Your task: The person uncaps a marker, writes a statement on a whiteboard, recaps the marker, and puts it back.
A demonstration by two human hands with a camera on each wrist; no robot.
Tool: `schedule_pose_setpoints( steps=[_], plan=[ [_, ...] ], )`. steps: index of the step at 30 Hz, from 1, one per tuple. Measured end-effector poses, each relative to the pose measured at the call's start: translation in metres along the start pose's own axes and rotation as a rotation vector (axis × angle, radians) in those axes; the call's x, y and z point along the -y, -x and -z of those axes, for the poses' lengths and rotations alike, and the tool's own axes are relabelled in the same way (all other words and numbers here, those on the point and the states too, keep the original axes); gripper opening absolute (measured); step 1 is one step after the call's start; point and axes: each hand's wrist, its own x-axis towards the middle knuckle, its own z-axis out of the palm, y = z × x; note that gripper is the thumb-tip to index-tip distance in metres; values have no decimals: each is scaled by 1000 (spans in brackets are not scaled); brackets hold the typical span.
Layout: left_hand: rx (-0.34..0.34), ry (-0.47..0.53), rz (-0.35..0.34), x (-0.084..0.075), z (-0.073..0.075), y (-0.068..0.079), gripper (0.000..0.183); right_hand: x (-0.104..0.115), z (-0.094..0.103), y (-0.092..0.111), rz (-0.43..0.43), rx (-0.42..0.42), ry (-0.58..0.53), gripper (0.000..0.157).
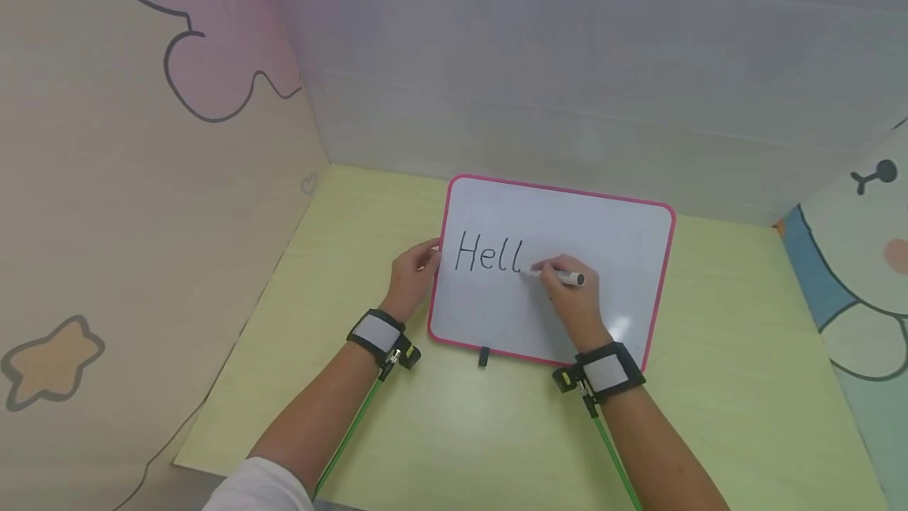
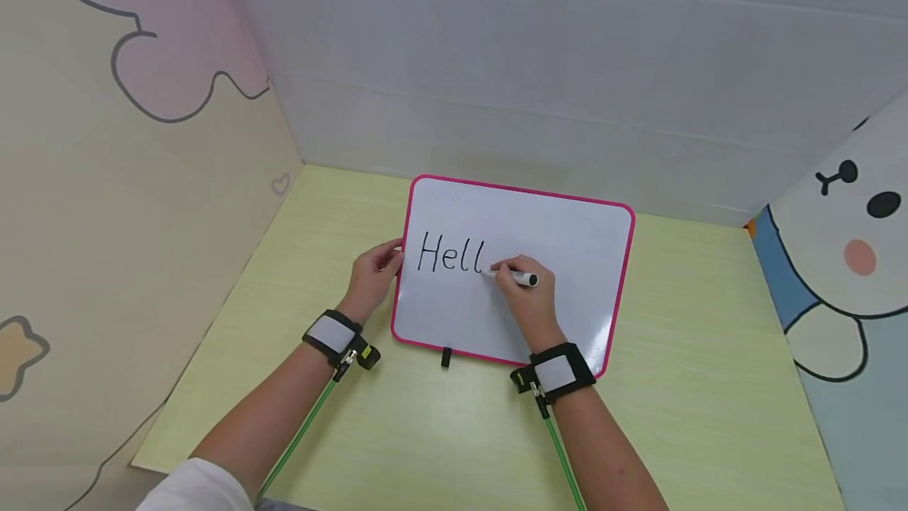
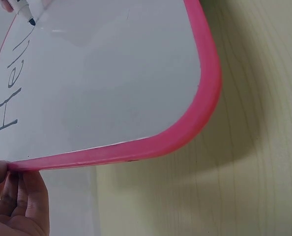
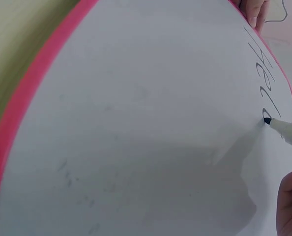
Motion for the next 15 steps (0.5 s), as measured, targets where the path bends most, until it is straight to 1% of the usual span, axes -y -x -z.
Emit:
schedule_pose_setpoints(
  steps=[6,9,11,15],
  plan=[
    [-6,0,-3,0,-1,-1,32,2,1,0,9,-9,32,16],
    [-4,-2,-4,1,-1,-1,33,3,2,1,7,-8,30,15],
    [-3,-9,-4,3,-1,-2,33,2,2,1,-6,-2,17,16],
    [0,-22,1,5,-1,-2,33,1,6,1,-60,-5,-65,17]
  ],
)
